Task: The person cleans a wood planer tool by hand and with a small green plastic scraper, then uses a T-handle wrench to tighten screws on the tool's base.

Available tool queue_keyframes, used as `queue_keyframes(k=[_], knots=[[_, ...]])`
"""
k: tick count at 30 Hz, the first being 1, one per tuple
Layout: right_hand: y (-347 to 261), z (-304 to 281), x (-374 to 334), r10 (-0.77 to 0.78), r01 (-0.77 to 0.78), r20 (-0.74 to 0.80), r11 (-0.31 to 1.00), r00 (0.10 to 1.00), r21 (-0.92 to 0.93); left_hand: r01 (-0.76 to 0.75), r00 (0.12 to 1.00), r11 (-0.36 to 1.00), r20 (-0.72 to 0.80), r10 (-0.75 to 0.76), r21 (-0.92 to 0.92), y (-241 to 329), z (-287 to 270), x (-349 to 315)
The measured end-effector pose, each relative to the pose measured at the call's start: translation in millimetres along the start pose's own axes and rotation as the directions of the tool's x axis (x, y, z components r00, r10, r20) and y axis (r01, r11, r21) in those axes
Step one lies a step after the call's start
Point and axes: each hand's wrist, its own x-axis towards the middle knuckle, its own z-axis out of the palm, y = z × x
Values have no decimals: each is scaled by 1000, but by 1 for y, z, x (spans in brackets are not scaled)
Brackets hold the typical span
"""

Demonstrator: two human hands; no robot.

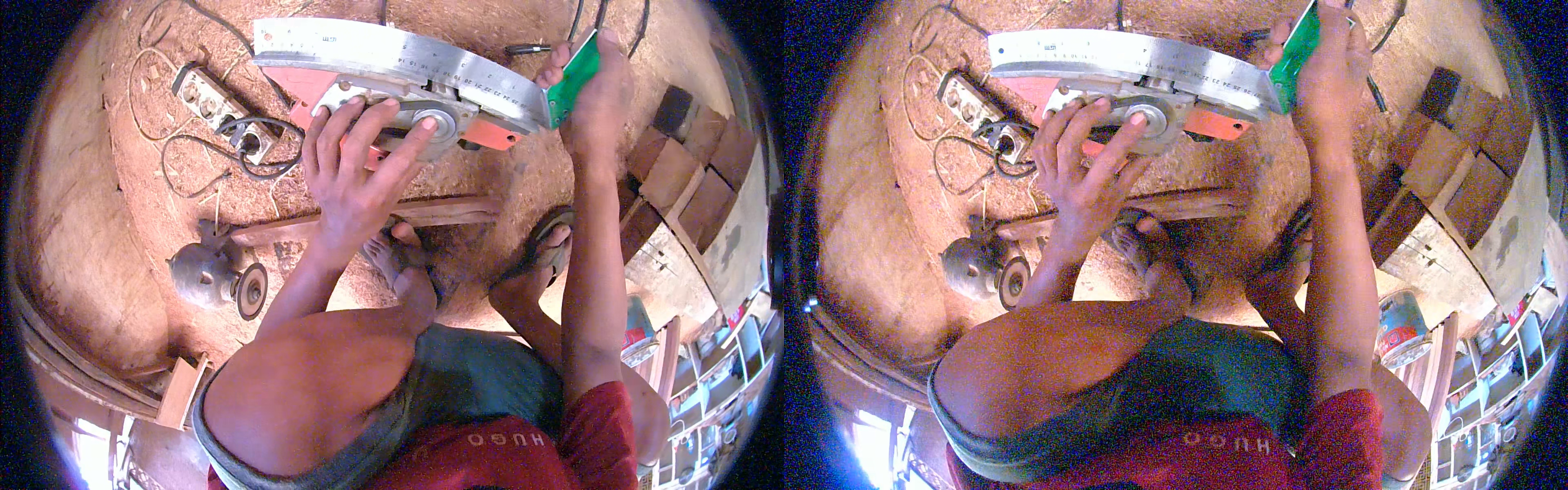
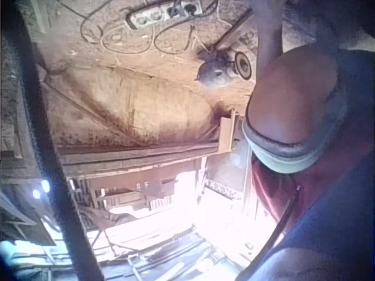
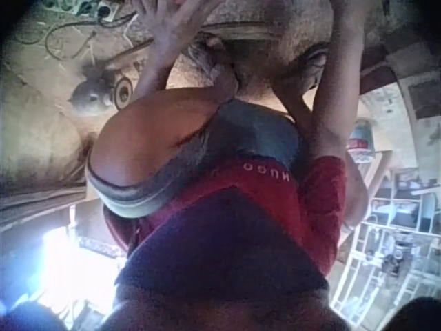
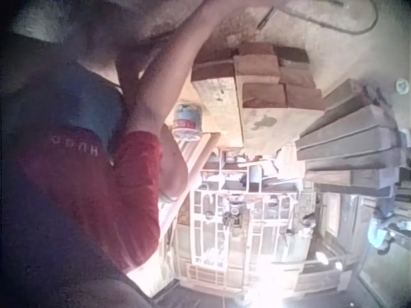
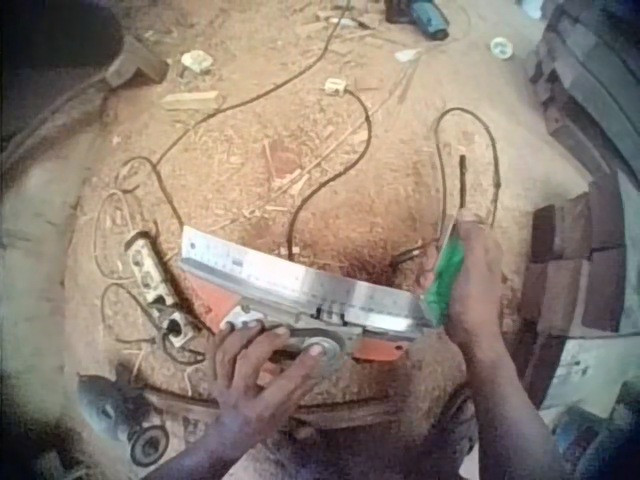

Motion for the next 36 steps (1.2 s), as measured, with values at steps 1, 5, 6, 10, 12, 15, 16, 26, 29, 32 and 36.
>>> queue_keyframes(k=[1, 5, 6, 10, 12, 15, 16, 26, 29, 32, 36], knots=[[0, 0, -1, 2, -2, -25, 1000, 1000, -13, -5, 1000, 1000, -3, 5, -2, 1, 1, -3], [2, 0, -13, -23, 23, 12, 999, 1000, -26, 21, 998, 999, -60, -19, 29, 1, 8, -17], [0, 3, -16, -36, 36, 6, 999, 999, -24, 17, 997, 1000, -78, -15, 23, -1, 9, -19], [2, 6, -28, -160, 169, 81, 979, 984, -111, 4, 994, 999, -105, -8, -41, 0, 5, -26], [6, 10, -35, -165, 167, 75, 986, 983, -8, -4, 994, 999, -112, -1, -47, 0, 4, -32], [9, 9, -44, -249, 249, 85, 968, 965, 4, -42, 988, 999, -151, 37, -32, -5, 6, -39], [10, 10, -46, -274, 271, 80, 961, 958, 49, -38, 987, 998, -161, 29, -53, -5, 6, -38], [8, 8, -53, -331, 338, 127, 940, 935, -38, 16, 976, 990, -215, -46, -137, 4, -2, -20], [9, 8, -52, -327, 337, 132, 940, 936, -58, 27, 981, 994, -186, -47, -106, 5, -4, -19], [8, 8, -51, -297, 298, 106, 955, 949, 5, 27, 985, 995, -166, -43, -93, 7, -9, -16], [10, 6, -48, -267, 264, 73, 964, 961, 42, 37, 984, 995, -171, -52, -91, 7, -9, -18]])
